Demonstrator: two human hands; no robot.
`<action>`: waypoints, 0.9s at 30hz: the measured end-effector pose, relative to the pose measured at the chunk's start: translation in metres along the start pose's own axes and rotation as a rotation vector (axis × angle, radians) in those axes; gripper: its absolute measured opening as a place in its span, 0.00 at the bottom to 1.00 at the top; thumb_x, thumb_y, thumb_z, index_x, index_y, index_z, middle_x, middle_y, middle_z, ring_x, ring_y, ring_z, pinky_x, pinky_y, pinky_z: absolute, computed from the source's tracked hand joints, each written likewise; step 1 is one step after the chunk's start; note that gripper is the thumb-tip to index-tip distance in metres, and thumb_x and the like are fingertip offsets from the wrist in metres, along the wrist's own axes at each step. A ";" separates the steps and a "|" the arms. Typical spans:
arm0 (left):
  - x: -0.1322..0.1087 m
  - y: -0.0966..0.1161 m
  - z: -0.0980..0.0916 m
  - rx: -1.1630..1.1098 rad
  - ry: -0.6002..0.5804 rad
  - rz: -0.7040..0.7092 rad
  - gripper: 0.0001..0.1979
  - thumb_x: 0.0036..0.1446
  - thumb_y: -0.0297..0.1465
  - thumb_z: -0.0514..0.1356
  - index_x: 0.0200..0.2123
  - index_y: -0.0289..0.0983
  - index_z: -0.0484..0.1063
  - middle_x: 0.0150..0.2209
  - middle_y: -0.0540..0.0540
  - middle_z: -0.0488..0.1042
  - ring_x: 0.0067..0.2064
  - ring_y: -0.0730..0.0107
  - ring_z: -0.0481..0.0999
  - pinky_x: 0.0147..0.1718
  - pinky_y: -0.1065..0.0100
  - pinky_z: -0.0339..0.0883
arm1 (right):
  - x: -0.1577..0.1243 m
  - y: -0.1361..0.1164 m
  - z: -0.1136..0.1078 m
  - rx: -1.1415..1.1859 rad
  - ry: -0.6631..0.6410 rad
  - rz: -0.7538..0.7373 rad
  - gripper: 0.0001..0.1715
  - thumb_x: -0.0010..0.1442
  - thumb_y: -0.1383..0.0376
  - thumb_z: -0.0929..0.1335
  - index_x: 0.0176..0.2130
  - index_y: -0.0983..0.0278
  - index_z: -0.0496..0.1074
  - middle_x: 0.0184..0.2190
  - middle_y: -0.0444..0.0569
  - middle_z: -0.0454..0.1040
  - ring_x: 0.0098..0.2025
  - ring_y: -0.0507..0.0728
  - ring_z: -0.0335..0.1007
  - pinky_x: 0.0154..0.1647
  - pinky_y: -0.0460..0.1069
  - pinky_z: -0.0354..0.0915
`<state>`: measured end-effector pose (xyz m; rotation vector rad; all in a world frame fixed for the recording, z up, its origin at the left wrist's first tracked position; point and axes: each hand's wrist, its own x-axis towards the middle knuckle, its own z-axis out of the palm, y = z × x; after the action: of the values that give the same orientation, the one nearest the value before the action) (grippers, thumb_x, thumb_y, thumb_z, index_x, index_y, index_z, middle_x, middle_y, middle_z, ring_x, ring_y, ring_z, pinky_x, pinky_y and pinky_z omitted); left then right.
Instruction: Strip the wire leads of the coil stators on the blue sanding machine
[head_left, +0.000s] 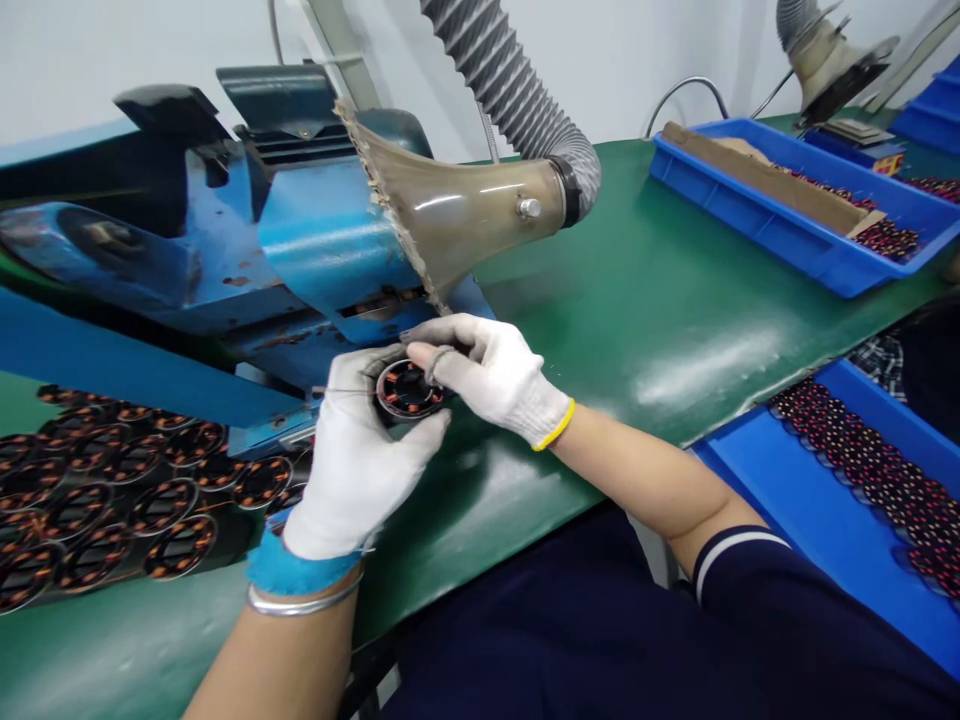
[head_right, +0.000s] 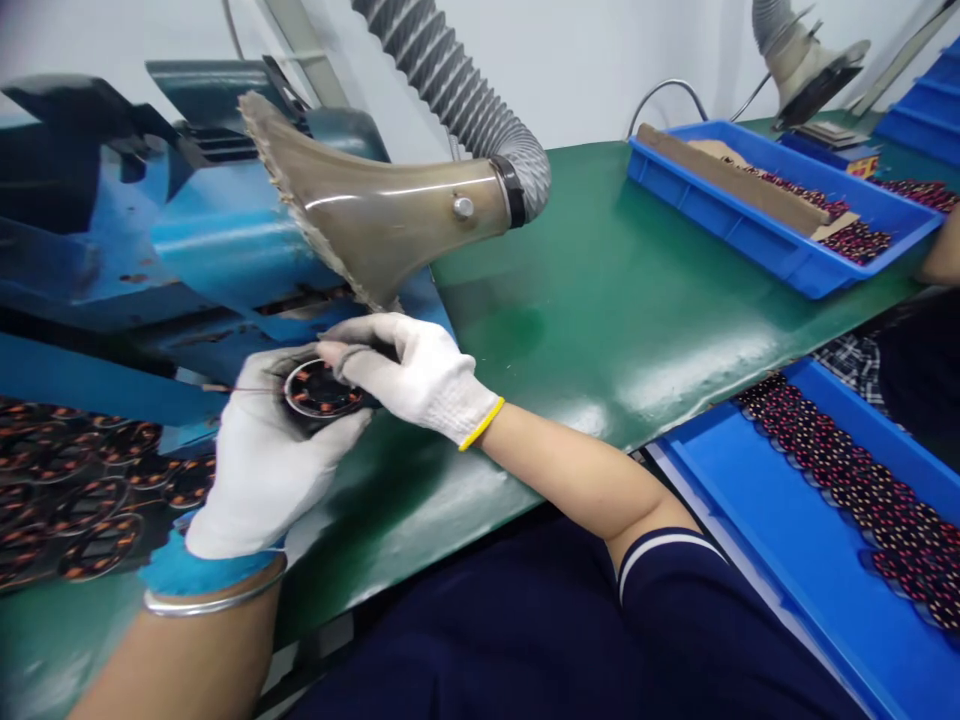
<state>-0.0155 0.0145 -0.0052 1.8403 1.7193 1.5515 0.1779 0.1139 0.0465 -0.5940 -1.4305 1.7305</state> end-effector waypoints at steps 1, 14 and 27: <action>0.000 0.002 0.001 0.021 -0.021 -0.004 0.32 0.56 0.46 0.79 0.63 0.45 0.84 0.58 0.42 0.90 0.57 0.46 0.92 0.60 0.46 0.91 | 0.002 0.002 -0.001 0.045 0.022 0.004 0.24 0.60 0.59 0.95 0.42 0.62 0.86 0.38 0.44 0.88 0.45 0.58 0.87 0.59 0.53 0.88; -0.004 0.022 0.014 0.058 0.118 -0.080 0.32 0.52 0.48 0.85 0.55 0.43 0.83 0.50 0.43 0.91 0.48 0.49 0.94 0.51 0.48 0.92 | -0.005 -0.004 0.006 0.142 0.075 0.086 0.22 0.59 0.60 0.95 0.38 0.60 0.87 0.34 0.41 0.86 0.41 0.55 0.84 0.55 0.50 0.86; 0.007 0.009 0.024 0.037 0.331 -0.107 0.31 0.54 0.46 0.82 0.58 0.41 0.89 0.54 0.41 0.93 0.55 0.48 0.94 0.64 0.40 0.93 | -0.010 -0.005 0.011 -0.012 0.056 0.133 0.32 0.55 0.56 0.98 0.49 0.63 0.90 0.52 0.54 0.95 0.62 0.69 0.94 0.75 0.60 0.89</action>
<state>0.0068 0.0294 -0.0050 1.5447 1.9574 1.8736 0.1768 0.0994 0.0523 -0.7532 -1.3903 1.7949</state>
